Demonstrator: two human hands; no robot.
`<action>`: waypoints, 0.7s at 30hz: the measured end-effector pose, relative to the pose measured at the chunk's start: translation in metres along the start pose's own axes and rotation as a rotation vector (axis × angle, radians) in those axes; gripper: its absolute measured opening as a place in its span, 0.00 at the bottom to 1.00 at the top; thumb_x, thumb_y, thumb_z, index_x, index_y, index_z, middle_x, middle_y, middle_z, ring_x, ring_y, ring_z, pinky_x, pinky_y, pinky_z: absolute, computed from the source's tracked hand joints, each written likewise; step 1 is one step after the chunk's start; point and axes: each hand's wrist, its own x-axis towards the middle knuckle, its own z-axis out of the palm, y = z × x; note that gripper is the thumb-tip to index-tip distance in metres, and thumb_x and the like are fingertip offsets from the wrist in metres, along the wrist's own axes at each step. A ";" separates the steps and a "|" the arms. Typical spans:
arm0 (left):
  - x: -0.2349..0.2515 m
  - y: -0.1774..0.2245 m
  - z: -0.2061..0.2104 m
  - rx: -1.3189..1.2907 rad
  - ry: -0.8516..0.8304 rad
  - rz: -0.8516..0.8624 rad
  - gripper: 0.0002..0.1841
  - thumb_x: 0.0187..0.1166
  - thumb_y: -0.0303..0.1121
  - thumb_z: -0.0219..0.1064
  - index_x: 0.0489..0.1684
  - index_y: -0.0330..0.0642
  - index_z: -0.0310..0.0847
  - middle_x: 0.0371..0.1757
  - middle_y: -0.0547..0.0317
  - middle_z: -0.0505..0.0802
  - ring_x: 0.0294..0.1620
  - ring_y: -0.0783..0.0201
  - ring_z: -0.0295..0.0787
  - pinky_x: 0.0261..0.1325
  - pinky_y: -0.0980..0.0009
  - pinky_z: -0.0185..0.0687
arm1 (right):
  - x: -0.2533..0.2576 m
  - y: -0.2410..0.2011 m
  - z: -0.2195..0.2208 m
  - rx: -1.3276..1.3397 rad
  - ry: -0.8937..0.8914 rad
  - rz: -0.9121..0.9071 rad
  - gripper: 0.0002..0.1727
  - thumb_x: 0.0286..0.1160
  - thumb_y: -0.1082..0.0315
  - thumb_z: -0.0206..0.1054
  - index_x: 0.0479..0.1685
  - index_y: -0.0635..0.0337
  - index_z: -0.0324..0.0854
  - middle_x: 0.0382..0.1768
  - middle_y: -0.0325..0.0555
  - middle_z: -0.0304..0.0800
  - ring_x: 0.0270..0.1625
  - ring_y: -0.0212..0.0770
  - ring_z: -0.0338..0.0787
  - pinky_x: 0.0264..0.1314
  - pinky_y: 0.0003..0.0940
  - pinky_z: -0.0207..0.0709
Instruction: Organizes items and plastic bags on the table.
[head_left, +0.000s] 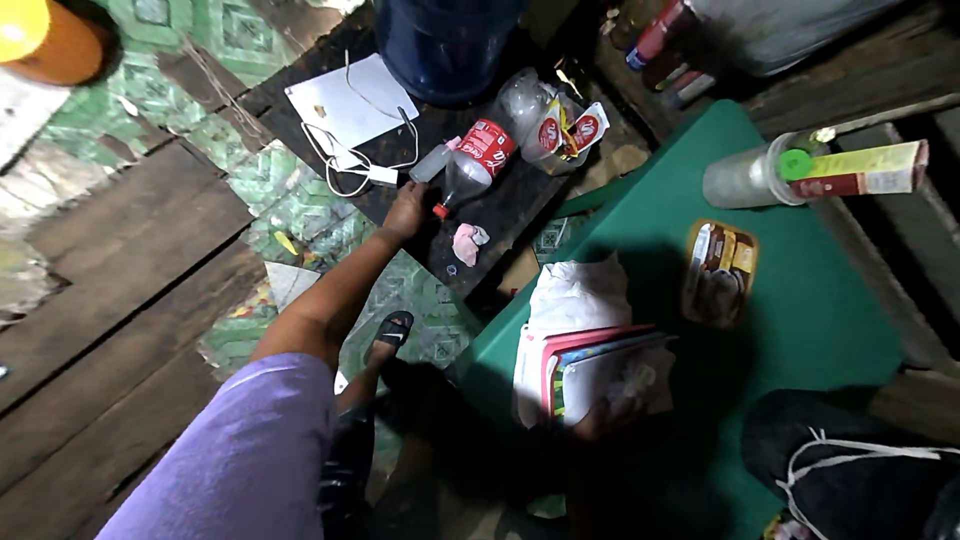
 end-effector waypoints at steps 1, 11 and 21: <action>0.003 0.000 0.001 0.005 -0.026 0.070 0.22 0.85 0.29 0.65 0.75 0.31 0.75 0.75 0.27 0.79 0.77 0.33 0.77 0.80 0.41 0.72 | -0.004 0.021 0.012 0.035 0.103 -0.198 0.31 0.79 0.75 0.59 0.79 0.89 0.60 0.79 0.82 0.66 0.84 0.70 0.68 0.90 0.47 0.57; -0.002 -0.017 0.012 0.320 -0.234 0.202 0.19 0.91 0.34 0.57 0.74 0.33 0.78 0.77 0.32 0.79 0.82 0.32 0.71 0.79 0.37 0.70 | 0.007 0.038 0.011 -0.199 0.146 -0.327 0.31 0.82 0.66 0.55 0.79 0.83 0.65 0.80 0.80 0.66 0.84 0.74 0.67 0.87 0.58 0.60; -0.013 0.005 0.011 0.132 -0.122 -0.182 0.25 0.93 0.44 0.54 0.70 0.27 0.77 0.75 0.26 0.79 0.76 0.30 0.78 0.75 0.36 0.74 | 0.009 0.039 0.016 -0.005 0.155 -0.239 0.34 0.81 0.68 0.60 0.82 0.83 0.61 0.83 0.76 0.64 0.87 0.67 0.64 0.91 0.49 0.55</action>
